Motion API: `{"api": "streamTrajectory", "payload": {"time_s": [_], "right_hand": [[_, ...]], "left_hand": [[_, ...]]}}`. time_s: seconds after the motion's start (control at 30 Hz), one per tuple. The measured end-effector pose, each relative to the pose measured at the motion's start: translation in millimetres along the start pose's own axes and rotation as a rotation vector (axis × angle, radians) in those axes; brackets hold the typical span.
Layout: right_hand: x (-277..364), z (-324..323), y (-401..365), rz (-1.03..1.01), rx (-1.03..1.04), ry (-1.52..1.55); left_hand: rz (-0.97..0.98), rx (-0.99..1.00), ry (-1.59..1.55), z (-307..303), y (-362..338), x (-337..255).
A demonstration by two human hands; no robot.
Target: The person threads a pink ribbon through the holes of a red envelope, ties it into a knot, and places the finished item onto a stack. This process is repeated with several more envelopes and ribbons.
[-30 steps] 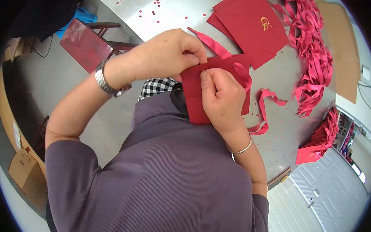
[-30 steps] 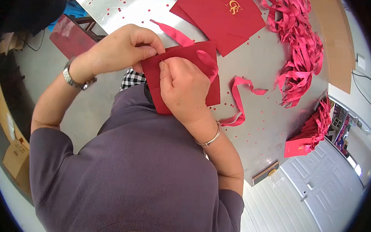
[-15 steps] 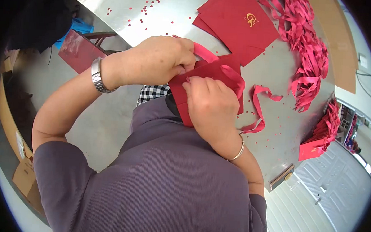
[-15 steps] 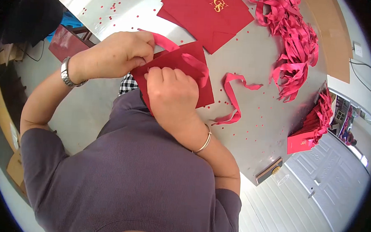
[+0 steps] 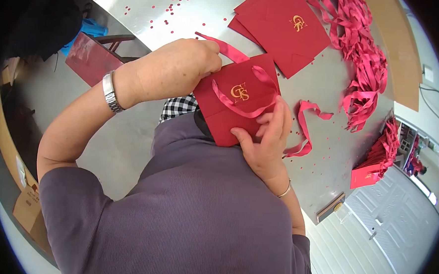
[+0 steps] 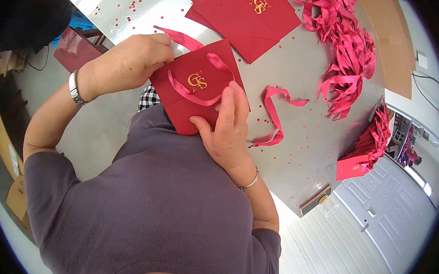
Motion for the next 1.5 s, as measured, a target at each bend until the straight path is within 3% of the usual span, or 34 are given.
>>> {"api": "streamTrajectory", "payload": {"time_s": [0.17,0.23,0.3,0.37,0.47,0.57,0.6,0.67,0.77,0.93,1.17,1.3,1.4,1.47,1.5], "right_hand": [[-6.9,2.4,3.9,0.026,0.081,0.004],[-5.2,3.3,4.5,-0.029,0.095,-0.018],[-7.1,3.8,1.9,-0.003,0.115,0.003],[-9.5,5.1,2.9,0.034,0.12,0.034],[-10.2,4.4,5.5,0.028,0.11,0.05],[-7.4,2.4,5.4,-0.002,0.085,0.015],[-8.3,3.0,4.9,0.041,0.105,0.041],[-11.8,3.9,4.3,0.085,0.12,0.069],[-9.5,3.0,4.6,0.043,0.086,0.068],[-9.3,3.3,6.1,0.024,0.104,0.035],[-10.4,2.9,6.5,0.036,0.105,0.039],[-9.2,0.9,8.9,0.083,0.116,0.062],[-1.4,-6.9,13.3,-0.012,0.089,0.037],[-1.3,-6.2,11.4,0.026,0.115,0.073],[-1.0,-6.5,11.2,0.018,0.103,0.08]], "left_hand": [[-0.041,-0.027,-0.025,-3.3,0.0,3.8],[-0.055,-0.147,0.045,-12.5,-3.9,7.8],[-0.114,-0.208,0.361,-42.1,-7.2,34.8],[-0.186,-0.283,0.295,-56.5,-13.9,56.2],[-0.254,-0.394,0.452,-65.4,-16.6,67.9],[-0.361,-0.447,0.29,-81.4,0.0,53.7],[-0.292,-0.442,0.112,-85.6,4.5,31.4],[-0.118,-0.684,0.163,-74.0,-6.1,39.9],[-0.067,-0.466,0.227,-41.5,6.7,23.7],[-0.033,-0.367,0.195,-28.4,20.3,35.3],[0.0,-0.557,0.178,-37.0,23.4,47.2],[-0.08,-0.619,0.129,-44.6,21.3,50.8],[-0.171,-0.641,0.016,-46.1,22.9,53.0],[-0.225,-0.615,0.103,-51.1,24.2,45.5],[-0.151,-0.655,0.263,-57.2,26.8,18.8]]}}
Point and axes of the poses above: each hand's wrist, its own y-axis towards the middle knuckle, its own z-axis out of the palm, x = y × z, the point moved 8 cm from there along y, towards the middle knuckle, and after that the axes turned 2 degrees about -y, right-handed, at the moved point
